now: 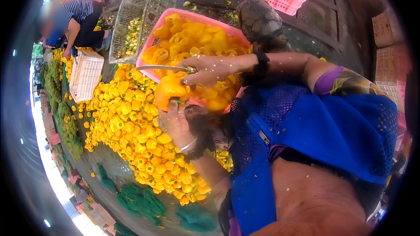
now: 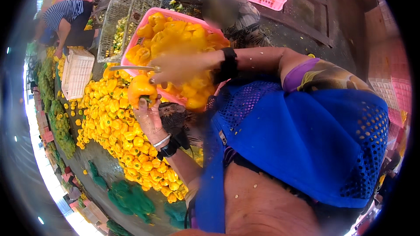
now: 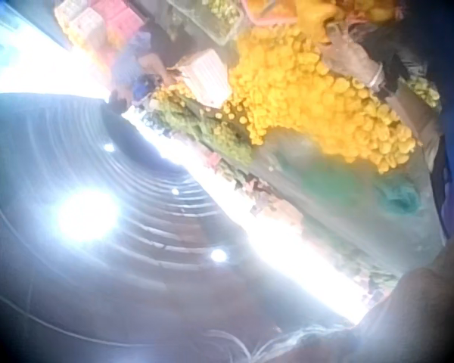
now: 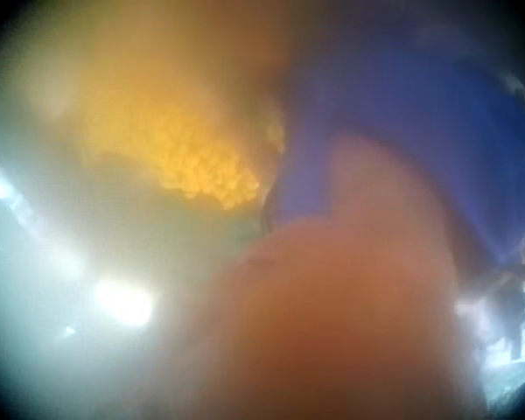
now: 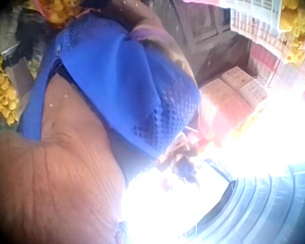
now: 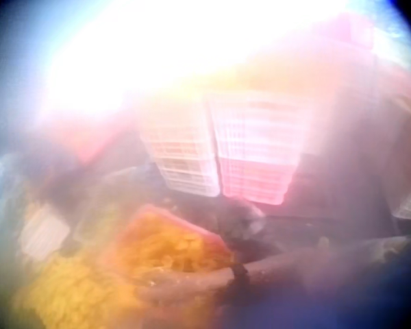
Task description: The person de-cores and slices yellow bell peppers using a knife, placing the processed peppers into a pink tray.
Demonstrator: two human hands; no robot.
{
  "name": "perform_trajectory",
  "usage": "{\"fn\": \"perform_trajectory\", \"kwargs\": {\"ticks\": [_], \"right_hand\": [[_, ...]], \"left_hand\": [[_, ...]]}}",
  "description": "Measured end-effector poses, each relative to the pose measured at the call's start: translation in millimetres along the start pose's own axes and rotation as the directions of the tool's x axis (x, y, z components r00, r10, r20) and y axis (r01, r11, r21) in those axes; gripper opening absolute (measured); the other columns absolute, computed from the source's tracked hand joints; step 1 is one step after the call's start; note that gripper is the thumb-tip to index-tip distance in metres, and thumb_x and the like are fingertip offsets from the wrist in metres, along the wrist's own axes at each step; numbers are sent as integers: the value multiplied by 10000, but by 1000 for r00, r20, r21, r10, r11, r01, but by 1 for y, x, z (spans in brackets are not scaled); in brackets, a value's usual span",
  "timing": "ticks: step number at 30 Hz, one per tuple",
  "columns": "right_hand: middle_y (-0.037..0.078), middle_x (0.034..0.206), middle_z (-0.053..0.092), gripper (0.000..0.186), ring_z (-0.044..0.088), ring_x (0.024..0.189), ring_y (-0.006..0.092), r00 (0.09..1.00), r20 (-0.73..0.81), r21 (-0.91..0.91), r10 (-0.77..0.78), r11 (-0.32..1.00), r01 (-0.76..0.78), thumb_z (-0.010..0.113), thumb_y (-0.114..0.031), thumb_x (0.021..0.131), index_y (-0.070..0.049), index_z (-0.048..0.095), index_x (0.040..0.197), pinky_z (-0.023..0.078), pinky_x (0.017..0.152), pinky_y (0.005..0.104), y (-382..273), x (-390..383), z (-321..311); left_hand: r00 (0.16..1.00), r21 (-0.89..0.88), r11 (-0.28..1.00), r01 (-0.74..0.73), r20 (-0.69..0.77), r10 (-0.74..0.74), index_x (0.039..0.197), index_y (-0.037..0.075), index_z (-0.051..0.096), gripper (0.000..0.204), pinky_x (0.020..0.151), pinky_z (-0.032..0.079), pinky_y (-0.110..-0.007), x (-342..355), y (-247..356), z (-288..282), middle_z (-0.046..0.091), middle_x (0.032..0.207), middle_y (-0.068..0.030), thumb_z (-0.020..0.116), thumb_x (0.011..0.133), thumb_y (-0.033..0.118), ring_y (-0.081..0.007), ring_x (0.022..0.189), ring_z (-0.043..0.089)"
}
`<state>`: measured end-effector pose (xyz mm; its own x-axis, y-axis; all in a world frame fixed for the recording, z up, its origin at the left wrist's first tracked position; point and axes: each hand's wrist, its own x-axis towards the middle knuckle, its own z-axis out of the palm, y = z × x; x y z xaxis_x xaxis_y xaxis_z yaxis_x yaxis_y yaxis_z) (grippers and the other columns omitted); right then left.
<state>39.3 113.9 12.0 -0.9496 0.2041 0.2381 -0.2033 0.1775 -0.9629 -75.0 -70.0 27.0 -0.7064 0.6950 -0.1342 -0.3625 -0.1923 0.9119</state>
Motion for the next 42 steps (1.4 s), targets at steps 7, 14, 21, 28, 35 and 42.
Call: {"fn": "perform_trajectory", "kwargs": {"ticks": [7,14,21,28,35,42], "right_hand": [[129,907,616,520,583,771,265,992,9,-302,126,946,-117,618,-198,810,-54,462,1285,473,689,379,-21,-39,3],[111,803,570,343,541,702,239,975,10,-384,222,901,-201,583,-159,815,-34,508,1126,435,625,373,2,-42,6],[78,727,519,160,491,640,214,977,52,-310,205,934,-179,561,-125,832,-29,520,953,414,586,361,33,-38,8],[50,749,521,179,506,715,160,904,136,-192,404,906,-376,524,-205,903,-56,570,816,444,620,337,60,-35,9],[58,807,564,91,546,833,191,959,281,-441,26,891,106,548,-151,868,-68,584,859,450,739,381,104,-47,6],[89,736,635,336,513,550,107,939,174,404,298,848,-344,547,-257,889,-23,570,1128,381,472,244,93,-46,-13]], "left_hand": [[992,-90,996,29,-120,-40,1184,5,488,498,700,539,-300,-1,-20,13,609,1019,-118,668,854,331,-212,791,619],[966,2,1000,-28,-256,27,1170,17,465,462,669,517,-302,2,-35,41,588,1044,-114,675,859,286,-199,761,602],[881,503,836,-221,-265,392,1196,-2,371,560,725,508,-300,0,-52,64,538,1058,-154,740,783,80,-192,875,576],[901,461,824,-331,-104,420,1141,-11,437,497,627,486,-254,8,-51,45,583,935,-94,743,796,174,-156,733,569],[983,-193,981,-4,-179,-32,1083,20,552,457,496,437,-232,12,-62,11,632,812,-71,613,874,422,-147,565,531],[934,-357,916,184,-227,-276,1115,52,542,581,493,466,-299,3,-58,22,619,767,-58,510,873,579,-168,516,525]]}}
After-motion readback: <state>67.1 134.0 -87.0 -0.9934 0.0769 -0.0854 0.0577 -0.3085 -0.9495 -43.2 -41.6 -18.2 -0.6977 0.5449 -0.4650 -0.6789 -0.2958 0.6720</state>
